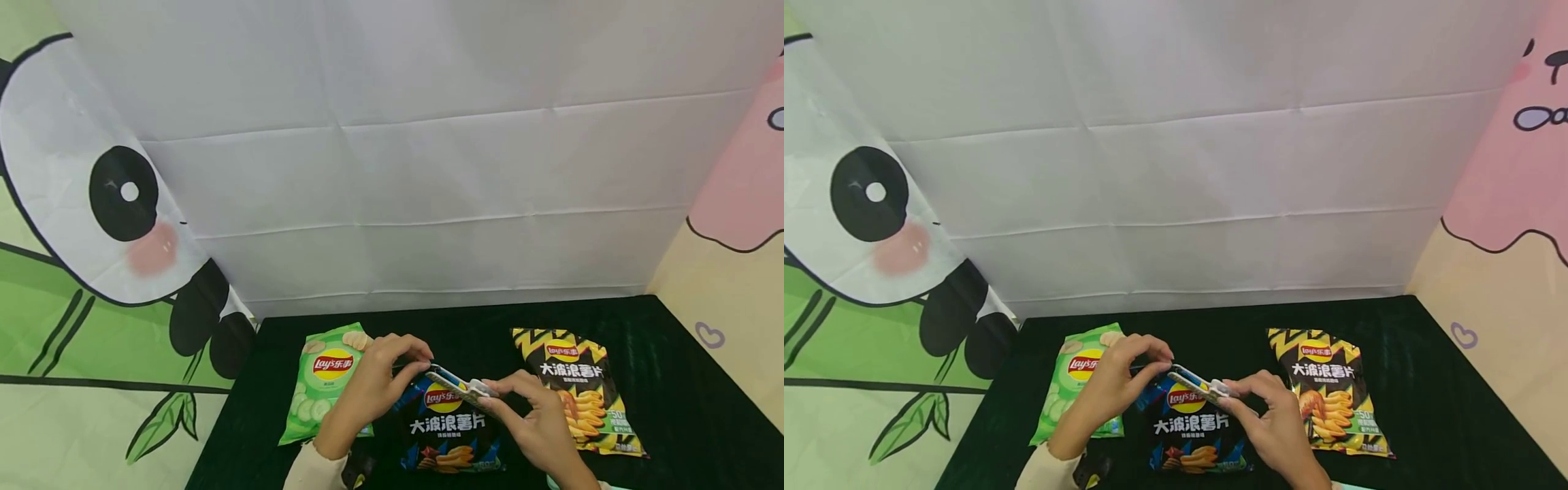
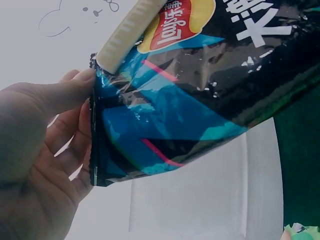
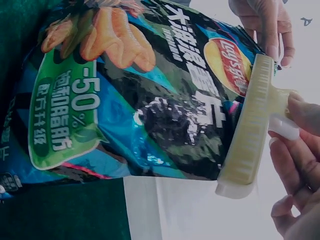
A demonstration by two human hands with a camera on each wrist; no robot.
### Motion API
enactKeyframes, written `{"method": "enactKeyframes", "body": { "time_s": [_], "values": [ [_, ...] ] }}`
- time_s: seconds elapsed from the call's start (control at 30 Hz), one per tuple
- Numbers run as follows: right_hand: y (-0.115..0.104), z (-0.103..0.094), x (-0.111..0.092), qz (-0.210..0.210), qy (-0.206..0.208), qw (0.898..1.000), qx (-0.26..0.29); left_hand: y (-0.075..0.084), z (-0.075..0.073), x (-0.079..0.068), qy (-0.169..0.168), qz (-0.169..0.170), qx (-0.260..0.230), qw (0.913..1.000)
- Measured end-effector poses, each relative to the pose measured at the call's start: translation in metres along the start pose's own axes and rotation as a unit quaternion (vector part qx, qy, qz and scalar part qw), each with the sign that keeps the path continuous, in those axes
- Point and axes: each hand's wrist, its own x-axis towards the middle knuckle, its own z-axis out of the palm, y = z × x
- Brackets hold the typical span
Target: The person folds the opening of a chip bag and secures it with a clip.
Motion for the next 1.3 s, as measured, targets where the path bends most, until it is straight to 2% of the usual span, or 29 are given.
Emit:
{"method": "enactKeyframes", "body": {
  "time_s": [0.27, 0.37, 0.57, 0.8, 0.93, 1.07, 1.17, 1.3],
  "values": [
    [0.004, 0.005, 0.0, -0.009, 0.006, 1.0, -0.006, 0.0, -0.002, 0.0, 0.009, 0.024, 0.005, 0.9997],
    [0.004, 0.006, 0.001, -0.012, 0.004, 1.0, -0.013, 0.0, -0.003, -0.001, 0.01, 0.021, 0.009, 0.9997],
    [0.0, 0.005, 0.002, 0.012, -0.005, 0.999, -0.03, 0.001, -0.004, -0.002, 0.006, 0.004, 0.011, 0.9999],
    [0.0, 0.007, -0.001, 0.022, -0.013, 0.999, -0.034, 0.001, -0.002, -0.005, 0.004, 0.005, 0.003, 1.0],
    [0.002, 0.01, -0.005, 0.029, -0.017, 0.999, -0.021, -0.001, 0.002, -0.014, 0.018, -0.028, -0.007, 0.9994],
    [0.003, 0.013, -0.007, 0.041, -0.021, 0.999, -0.003, -0.01, 0.007, -0.027, 0.062, -0.077, -0.005, 0.9951],
    [0.003, 0.013, -0.006, 0.055, -0.021, 0.998, -0.001, -0.016, 0.009, -0.034, 0.083, -0.135, -0.04, 0.9865],
    [0.004, 0.013, -0.003, 0.055, -0.019, 0.998, -0.002, -0.022, 0.015, -0.045, 0.075, -0.216, -0.1, 0.9684]
  ]
}}
